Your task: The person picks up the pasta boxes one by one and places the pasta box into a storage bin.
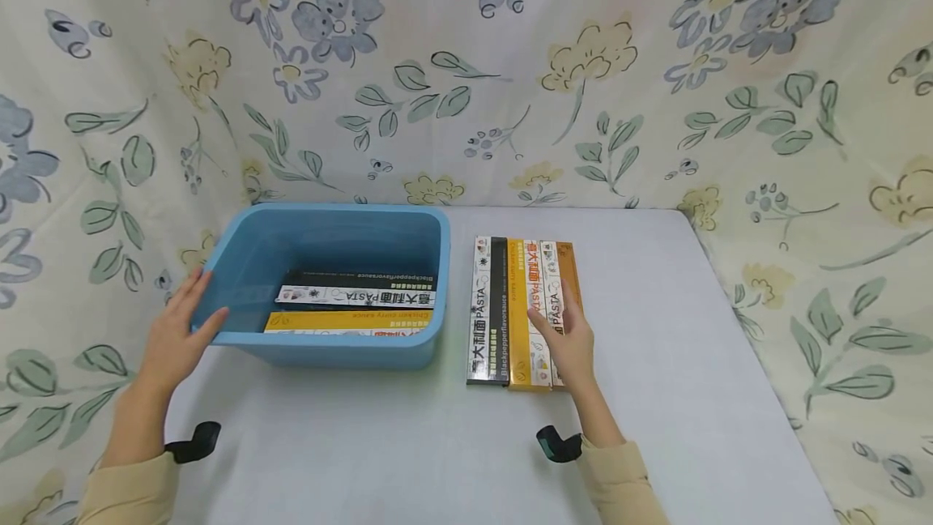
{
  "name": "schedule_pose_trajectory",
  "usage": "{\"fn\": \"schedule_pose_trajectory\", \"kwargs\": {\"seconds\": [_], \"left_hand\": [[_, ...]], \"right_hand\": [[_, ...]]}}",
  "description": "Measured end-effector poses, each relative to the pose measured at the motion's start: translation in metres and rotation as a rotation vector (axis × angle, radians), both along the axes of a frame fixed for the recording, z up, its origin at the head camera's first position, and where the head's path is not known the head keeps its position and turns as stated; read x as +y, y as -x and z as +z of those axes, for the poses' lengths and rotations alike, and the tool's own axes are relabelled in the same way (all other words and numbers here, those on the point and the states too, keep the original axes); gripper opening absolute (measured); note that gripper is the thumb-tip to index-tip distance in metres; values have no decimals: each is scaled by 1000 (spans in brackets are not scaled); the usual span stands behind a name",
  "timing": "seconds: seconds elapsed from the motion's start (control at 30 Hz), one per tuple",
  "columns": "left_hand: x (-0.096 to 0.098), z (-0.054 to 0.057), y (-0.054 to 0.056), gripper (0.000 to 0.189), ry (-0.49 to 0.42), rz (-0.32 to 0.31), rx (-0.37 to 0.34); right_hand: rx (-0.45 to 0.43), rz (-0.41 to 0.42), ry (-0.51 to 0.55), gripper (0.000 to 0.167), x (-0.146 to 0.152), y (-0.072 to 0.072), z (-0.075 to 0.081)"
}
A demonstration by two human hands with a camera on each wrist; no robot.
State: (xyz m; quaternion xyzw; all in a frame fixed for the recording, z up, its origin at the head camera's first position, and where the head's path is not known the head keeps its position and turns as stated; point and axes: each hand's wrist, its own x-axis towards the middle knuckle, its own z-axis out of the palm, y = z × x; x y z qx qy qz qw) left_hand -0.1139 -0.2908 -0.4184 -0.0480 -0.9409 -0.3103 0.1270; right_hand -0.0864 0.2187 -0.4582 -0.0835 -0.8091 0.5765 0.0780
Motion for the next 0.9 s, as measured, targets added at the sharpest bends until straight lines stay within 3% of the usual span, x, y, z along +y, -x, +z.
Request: {"fn": "schedule_pose_trajectory", "kwargs": {"seconds": [0.63, 0.9], "left_hand": [[1, 1, 1, 67, -9, 14, -11], [2, 1, 0, 66, -17, 6, -11]], "right_hand": [[-138, -93, -12, 81, 34, -35, -26], [-230, -121, -21, 85, 40, -41, -38]]}}
